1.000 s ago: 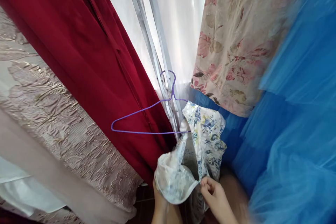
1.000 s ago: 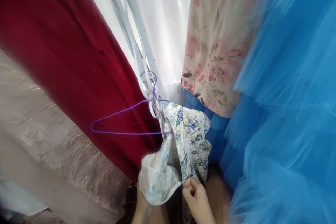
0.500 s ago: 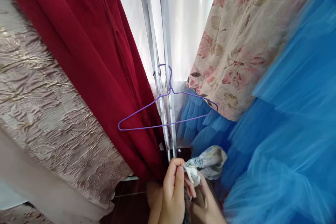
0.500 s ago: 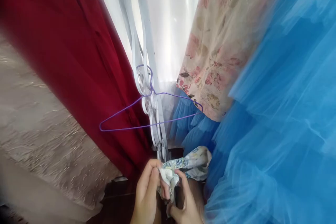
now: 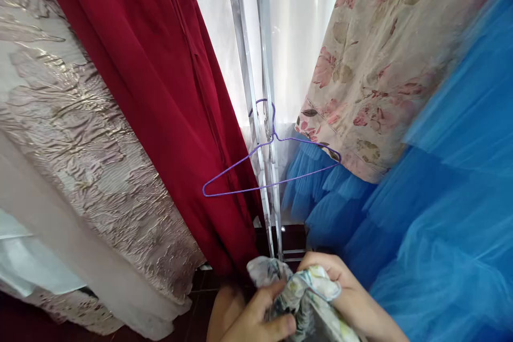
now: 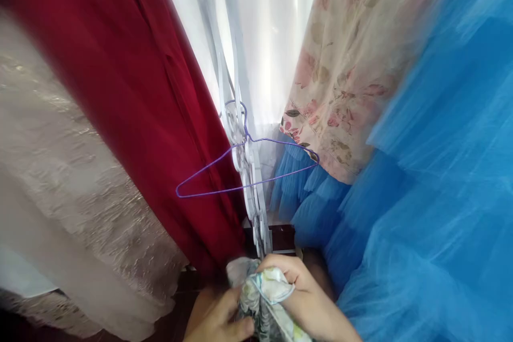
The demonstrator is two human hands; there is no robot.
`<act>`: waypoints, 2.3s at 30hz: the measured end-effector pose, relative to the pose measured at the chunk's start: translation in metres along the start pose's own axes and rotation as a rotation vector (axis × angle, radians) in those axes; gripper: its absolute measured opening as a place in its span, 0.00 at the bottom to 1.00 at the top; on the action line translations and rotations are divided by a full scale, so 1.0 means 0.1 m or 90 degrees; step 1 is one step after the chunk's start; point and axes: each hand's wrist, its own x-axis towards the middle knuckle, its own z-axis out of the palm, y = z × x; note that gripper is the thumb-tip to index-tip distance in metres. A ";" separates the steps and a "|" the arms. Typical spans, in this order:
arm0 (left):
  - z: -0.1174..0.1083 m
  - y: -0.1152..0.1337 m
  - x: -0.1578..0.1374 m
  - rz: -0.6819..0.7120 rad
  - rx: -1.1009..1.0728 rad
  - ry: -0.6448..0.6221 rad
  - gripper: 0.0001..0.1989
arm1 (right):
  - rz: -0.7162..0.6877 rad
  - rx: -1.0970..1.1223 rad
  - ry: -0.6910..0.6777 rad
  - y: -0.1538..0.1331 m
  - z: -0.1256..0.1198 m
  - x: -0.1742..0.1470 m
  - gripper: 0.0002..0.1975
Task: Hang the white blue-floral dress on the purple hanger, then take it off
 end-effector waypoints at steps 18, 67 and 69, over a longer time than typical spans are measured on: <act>-1.80 0.38 0.09 0.276 0.473 0.347 0.15 | -0.227 -0.463 0.204 -0.44 -0.67 1.37 0.23; -1.62 1.39 0.96 0.303 0.497 0.595 0.18 | -0.179 -0.467 0.187 -1.23 -1.31 0.71 0.17; -1.64 1.35 1.00 0.318 0.496 0.562 0.19 | -0.180 -0.370 0.196 -1.24 -1.23 0.71 0.20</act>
